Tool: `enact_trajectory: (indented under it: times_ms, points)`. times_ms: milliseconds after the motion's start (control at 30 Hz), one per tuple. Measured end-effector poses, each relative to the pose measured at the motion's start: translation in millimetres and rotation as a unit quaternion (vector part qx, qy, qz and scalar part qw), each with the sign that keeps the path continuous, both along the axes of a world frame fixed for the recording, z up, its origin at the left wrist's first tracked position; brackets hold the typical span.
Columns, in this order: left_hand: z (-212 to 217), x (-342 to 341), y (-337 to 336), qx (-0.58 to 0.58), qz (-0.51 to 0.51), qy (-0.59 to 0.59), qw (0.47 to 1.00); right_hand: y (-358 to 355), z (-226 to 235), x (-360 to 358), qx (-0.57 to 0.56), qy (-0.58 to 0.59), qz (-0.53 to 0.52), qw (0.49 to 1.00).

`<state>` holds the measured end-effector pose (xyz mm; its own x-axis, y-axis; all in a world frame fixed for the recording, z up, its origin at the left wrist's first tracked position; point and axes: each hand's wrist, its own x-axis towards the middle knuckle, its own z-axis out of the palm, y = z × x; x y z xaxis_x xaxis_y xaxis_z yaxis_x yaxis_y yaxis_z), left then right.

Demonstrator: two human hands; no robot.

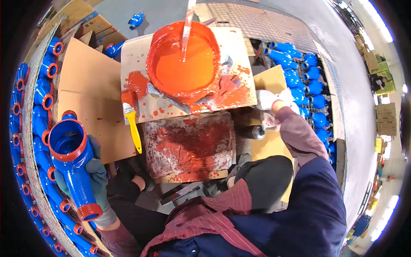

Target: The person paints the rims of blue pipe fittings with orange paint using a paintbrush, wipes them with a cloth, and places the painted fittings onto a wire rack.

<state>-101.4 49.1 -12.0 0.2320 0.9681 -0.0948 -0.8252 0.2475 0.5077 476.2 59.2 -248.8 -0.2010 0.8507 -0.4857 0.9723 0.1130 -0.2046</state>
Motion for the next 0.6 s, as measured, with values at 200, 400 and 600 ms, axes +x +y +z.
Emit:
enact_trajectory:
  times_ms: [200, 400, 600]
  points:
    - [-8, 11, 16, 0.042, -0.094, -0.082, 0.991, -104, 228, -12, -0.032, 0.512, -0.342, 0.788]
    - [-10, 24, -24, -0.019, -0.161, -0.105, 0.981, -182, 314, -130, 0.059, 0.561, -0.316, 0.763]
    - [28, 65, -65, 0.094, -0.084, 0.096, 0.987, -230, 343, -203, 0.056, 0.523, -0.278, 0.804]
